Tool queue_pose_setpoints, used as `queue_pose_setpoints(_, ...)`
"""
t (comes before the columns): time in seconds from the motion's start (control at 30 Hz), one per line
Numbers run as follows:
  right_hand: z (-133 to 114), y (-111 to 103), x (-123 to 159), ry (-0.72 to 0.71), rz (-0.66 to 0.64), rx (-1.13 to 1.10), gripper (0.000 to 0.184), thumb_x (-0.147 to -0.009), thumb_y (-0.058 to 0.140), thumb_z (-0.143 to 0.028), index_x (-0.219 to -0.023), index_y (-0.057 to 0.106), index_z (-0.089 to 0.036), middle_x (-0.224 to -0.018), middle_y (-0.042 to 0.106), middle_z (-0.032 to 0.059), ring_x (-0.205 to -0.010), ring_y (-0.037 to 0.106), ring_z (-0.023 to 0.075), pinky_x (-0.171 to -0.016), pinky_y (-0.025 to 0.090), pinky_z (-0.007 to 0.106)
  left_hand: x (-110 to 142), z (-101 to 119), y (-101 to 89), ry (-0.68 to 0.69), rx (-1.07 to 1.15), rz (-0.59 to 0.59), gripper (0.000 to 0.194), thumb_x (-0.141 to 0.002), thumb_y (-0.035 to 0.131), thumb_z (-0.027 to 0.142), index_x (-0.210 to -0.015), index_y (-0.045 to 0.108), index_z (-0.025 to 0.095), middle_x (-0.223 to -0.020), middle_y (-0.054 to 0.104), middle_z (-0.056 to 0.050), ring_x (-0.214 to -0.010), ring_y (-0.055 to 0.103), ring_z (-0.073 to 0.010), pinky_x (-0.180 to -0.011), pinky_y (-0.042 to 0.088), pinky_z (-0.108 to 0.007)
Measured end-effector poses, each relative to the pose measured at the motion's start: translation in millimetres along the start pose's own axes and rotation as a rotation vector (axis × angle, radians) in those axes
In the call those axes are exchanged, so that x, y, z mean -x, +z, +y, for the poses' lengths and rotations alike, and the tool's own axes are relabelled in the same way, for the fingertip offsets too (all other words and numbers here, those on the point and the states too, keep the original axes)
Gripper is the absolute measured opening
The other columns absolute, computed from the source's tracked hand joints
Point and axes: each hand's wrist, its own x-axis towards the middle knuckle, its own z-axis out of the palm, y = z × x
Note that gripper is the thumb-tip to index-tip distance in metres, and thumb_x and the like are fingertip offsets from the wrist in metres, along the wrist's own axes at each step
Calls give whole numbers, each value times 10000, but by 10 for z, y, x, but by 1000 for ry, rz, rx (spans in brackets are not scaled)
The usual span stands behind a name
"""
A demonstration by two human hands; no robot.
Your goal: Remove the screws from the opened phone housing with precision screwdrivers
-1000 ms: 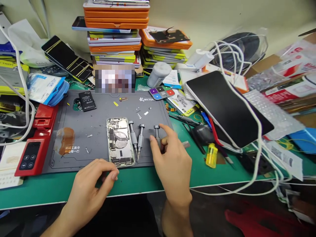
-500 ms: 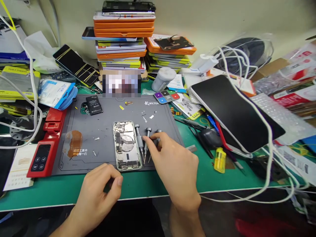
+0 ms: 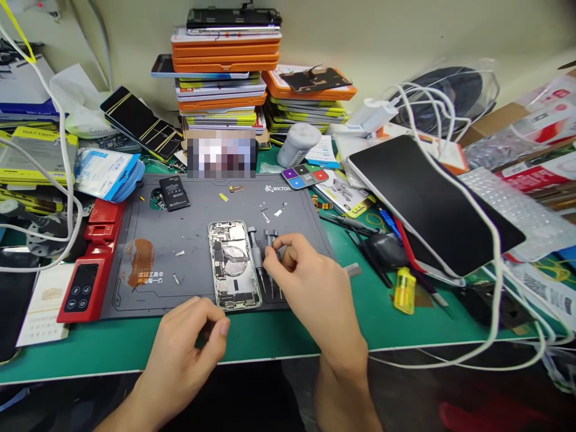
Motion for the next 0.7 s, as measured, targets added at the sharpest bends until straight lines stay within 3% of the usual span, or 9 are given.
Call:
queue_pose_setpoints(0.17, 62, -10, 100, -70, 218, -255, 190, -966, 598, -397, -976, 641, -212, -701, 622, -27, -595, 552, 136, -598, 441, 277, -4, 13, -5, -17, -3, -16, 202, -1124, 576, 218, -922, 577, 217, -803, 616, 39, -720, 566, -99, -665, 438, -238)
queue_pose_setpoints(0.27, 96, 33, 184, -133, 382, -360, 111, -939, 636, -270, -1019, 668, -199, -906, 731, 31, -661, 621, 127, -576, 497, 253, -1, 3, -3, -36, 25, -16, 152, -1104, 641, 236, -956, 608, 227, -848, 653, 44, -752, 598, -95, -690, 467, -231)
queue_pose_setpoints(0.33, 92, 76, 247, -172, 411, -585, 65, -973, 635, -218, -1035, 636, -201, -1012, 770, 52, -647, 650, 117, -518, 509, 233, -5, -1, 1, -30, 62, -1, 105, -1084, 690, 235, -990, 644, 240, -892, 691, 49, -797, 637, -89, -730, 497, -219)
queue_pose_setpoints(0.43, 28, 133, 336, -201, 365, -1007, 66, -1048, 623, -247, -1035, 565, -216, -907, 784, 25, -548, 638, 122, -433, 510, 228, -26, 10, 4, 3, 119, 50, 80, -1041, 756, 203, -1031, 696, 256, -936, 734, 59, -857, 691, -75, -786, 538, -187)
queue_pose_setpoints(0.53, -58, 167, 410, -139, 227, -1305, 46, -1085, 575, -267, -1116, 572, -234, -858, 791, -1, -542, 666, 137, -432, 563, 233, -51, 33, -1, 22, 156, 117, 90, -1009, 785, 168, -1026, 738, 243, -934, 761, 56, -853, 727, -65, -789, 571, -153)
queue_pose_setpoints(0.7, -96, 222, 501, -23, 58, -1494, 315, -1105, 578, -247, -1418, 569, -276, -940, 811, -5, -557, 699, 126, -468, 624, 228, -65, 71, -30, 1, 136, 182, 164, -984, 776, 82, -1038, 804, 234, -981, 819, 50, -901, 782, -69, -834, 605, -118)
